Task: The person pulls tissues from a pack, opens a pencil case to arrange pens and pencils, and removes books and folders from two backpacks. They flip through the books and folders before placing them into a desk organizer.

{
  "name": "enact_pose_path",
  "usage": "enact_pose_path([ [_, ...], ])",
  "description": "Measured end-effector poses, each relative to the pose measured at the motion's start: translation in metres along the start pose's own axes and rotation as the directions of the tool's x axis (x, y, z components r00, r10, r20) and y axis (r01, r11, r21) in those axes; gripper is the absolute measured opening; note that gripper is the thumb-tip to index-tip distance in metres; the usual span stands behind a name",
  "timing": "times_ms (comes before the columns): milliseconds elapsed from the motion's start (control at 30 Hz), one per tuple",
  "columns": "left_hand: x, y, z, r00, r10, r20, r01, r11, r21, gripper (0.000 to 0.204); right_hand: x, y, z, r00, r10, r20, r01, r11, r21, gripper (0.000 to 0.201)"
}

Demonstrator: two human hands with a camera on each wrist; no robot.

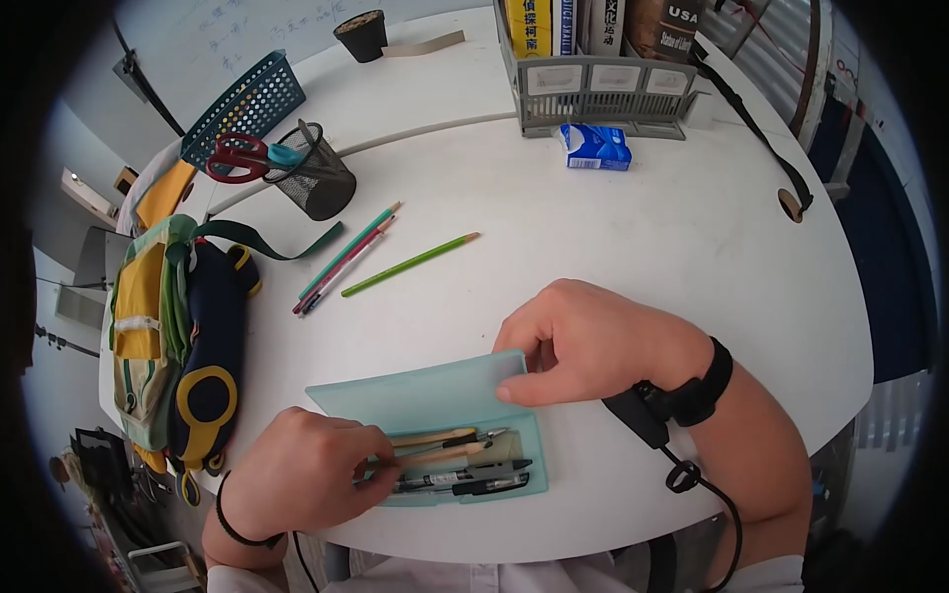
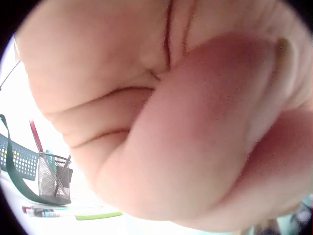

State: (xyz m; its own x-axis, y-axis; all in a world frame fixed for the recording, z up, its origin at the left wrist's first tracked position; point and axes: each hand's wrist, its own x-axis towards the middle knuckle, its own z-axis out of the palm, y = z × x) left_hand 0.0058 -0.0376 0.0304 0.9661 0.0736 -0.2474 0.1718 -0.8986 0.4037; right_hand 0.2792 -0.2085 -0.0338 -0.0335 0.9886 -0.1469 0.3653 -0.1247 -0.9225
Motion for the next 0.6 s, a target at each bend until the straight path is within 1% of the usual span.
enact_pose_path([
  [100,0.0015,-0.0035,0.0088,0.999,-0.026,-0.023,0.027,0.999,0.031,0.013,0.0015,-0.0008,-0.0012,1.0,-0.003,0.008,0.003,1.0,-0.016,0.023],
  [167,0.0,-0.0056,0.0064,0.999,-0.036,-0.009,0.036,0.999,0.037,0.013,0.001,-0.0069,-0.0036,0.995,0.081,0.066,-0.079,0.996,-0.032,0.021],
  [233,-0.0013,-0.0037,0.0038,0.999,-0.046,0.004,0.045,0.998,0.04,0.013,0.0007,-0.0064,-0.0036,0.994,0.083,0.068,-0.081,0.996,-0.029,0.021],
  [333,-0.0009,-0.0013,0.0029,0.999,-0.043,-0.026,0.043,0.999,0.016,0.011,0.0019,-0.0064,-0.004,0.995,0.079,0.067,-0.078,0.997,-0.025,0.021],
  [367,0.0002,-0.0043,0.0071,0.997,0.077,-0.027,-0.077,0.997,0.0,0.011,0.0018,-0.0066,-0.0042,0.994,0.081,0.068,-0.079,0.997,-0.025,0.021],
  [400,0.0015,-0.0056,0.0088,0.98,0.197,-0.029,-0.197,0.98,-0.017,0.011,0.0016,-0.0066,-0.0043,0.994,0.082,0.067,-0.08,0.996,-0.025,0.021],
  [433,0.0013,-0.0051,0.0088,0.98,0.197,-0.029,-0.197,0.98,-0.019,0.011,0.0015,-0.0065,-0.0042,0.994,0.084,0.066,-0.083,0.996,-0.027,0.021],
  [500,0.0012,-0.0025,0.0075,0.985,0.17,0.037,-0.167,0.983,-0.071,0.012,0.0022,-0.0065,-0.0036,0.994,0.088,0.068,-0.086,0.996,-0.027,0.021],
  [600,0.0024,-0.0035,0.0089,0.985,0.174,0.012,-0.173,0.982,-0.083,0.013,0.0021,-0.0073,-0.004,0.993,0.102,0.064,-0.099,0.994,-0.039,0.021],
])
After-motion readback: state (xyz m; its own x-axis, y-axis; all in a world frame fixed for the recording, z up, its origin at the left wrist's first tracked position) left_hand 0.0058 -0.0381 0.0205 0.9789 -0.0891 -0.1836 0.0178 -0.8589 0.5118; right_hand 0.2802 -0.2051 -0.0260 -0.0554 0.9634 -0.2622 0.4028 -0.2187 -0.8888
